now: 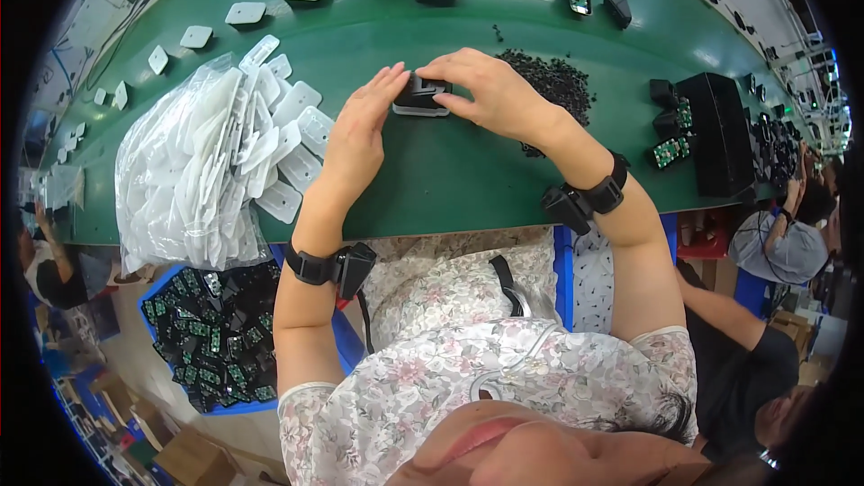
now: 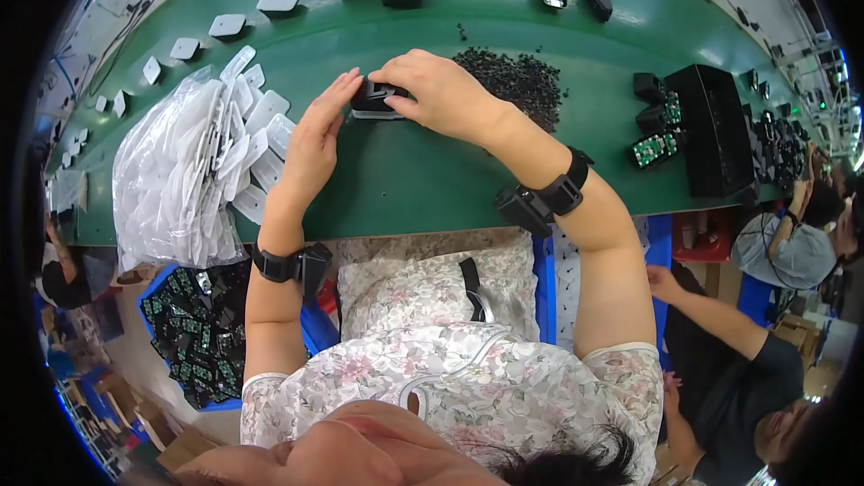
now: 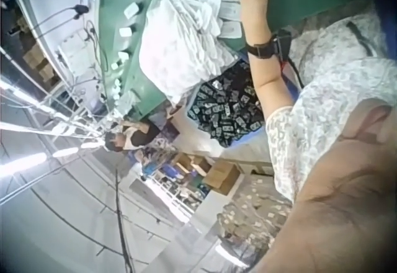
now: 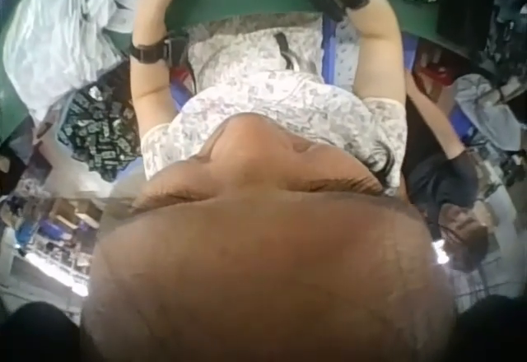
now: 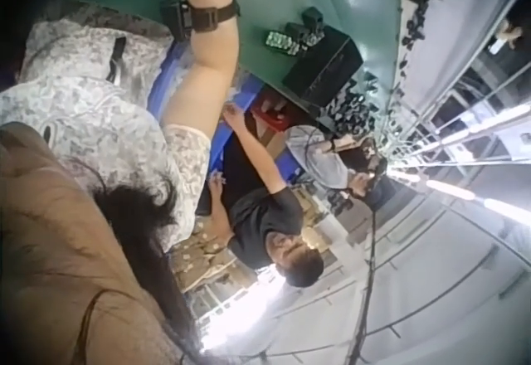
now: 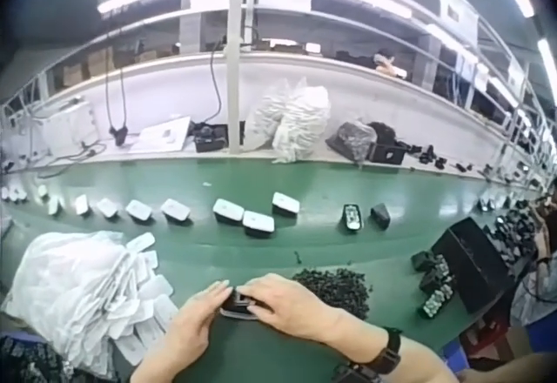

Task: Assembling electronic components into plastic casings on a production line.

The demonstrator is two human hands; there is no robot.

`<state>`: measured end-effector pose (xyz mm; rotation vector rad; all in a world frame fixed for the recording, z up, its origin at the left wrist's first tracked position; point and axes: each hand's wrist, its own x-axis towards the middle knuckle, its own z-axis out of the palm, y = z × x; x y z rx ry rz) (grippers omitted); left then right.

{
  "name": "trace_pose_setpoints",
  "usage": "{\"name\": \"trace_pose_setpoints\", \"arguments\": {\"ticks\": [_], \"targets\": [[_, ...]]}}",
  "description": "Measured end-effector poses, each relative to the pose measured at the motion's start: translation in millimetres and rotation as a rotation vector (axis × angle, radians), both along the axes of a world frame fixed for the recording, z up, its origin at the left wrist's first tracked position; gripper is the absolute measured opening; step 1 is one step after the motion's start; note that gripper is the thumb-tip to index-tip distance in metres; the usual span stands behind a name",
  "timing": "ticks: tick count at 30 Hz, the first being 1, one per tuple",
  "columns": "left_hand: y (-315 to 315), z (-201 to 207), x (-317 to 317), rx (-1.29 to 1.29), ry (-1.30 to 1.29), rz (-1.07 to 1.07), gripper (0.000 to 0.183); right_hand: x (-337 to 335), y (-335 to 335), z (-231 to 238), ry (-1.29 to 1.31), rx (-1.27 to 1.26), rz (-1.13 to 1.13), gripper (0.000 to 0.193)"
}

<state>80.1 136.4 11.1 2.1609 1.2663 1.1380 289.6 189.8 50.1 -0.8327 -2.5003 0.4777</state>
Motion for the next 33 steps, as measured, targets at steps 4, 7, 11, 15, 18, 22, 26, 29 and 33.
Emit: {"name": "trace_pose_setpoints", "arguments": {"ticks": [4,7,11,15,18,22,26,29,33], "targets": [[-3,-5,-3,0.031,0.157,0.001,0.054,-3,-1,-4,-0.043,-0.03,0.025,0.032],[-5,-3,-3,-0.03,0.207,-0.012,0.056,-2,-3,-7,-0.048,-0.075,0.01,0.033],[-7,0,-2,-0.027,0.3,0.011,0.057,-3,-11,-13,-0.031,0.036,-0.031,0.037],[-5,5,-4,0.028,0.443,0.042,0.057,-8,-17,-16,-0.075,0.129,-0.098,0.039],[-9,7,1,0.067,0.475,0.06,0.054,-4,-13,-12,-0.03,0.056,-0.091,0.04],[0,2,14,0.114,0.456,0.148,0.056,4,11,-12,0.008,-0.299,-0.122,0.041],[16,13,26,0.086,0.457,0.212,0.046,2,17,-6,0.395,-0.722,-0.243,0.037],[18,19,40,-0.315,-0.242,0.174,0.035,10,3,5,0.739,-0.877,-0.2,0.039],[22,27,55,-0.592,-0.612,0.058,0.031,16,-2,9,0.812,-0.819,-0.229,0.042]]}}
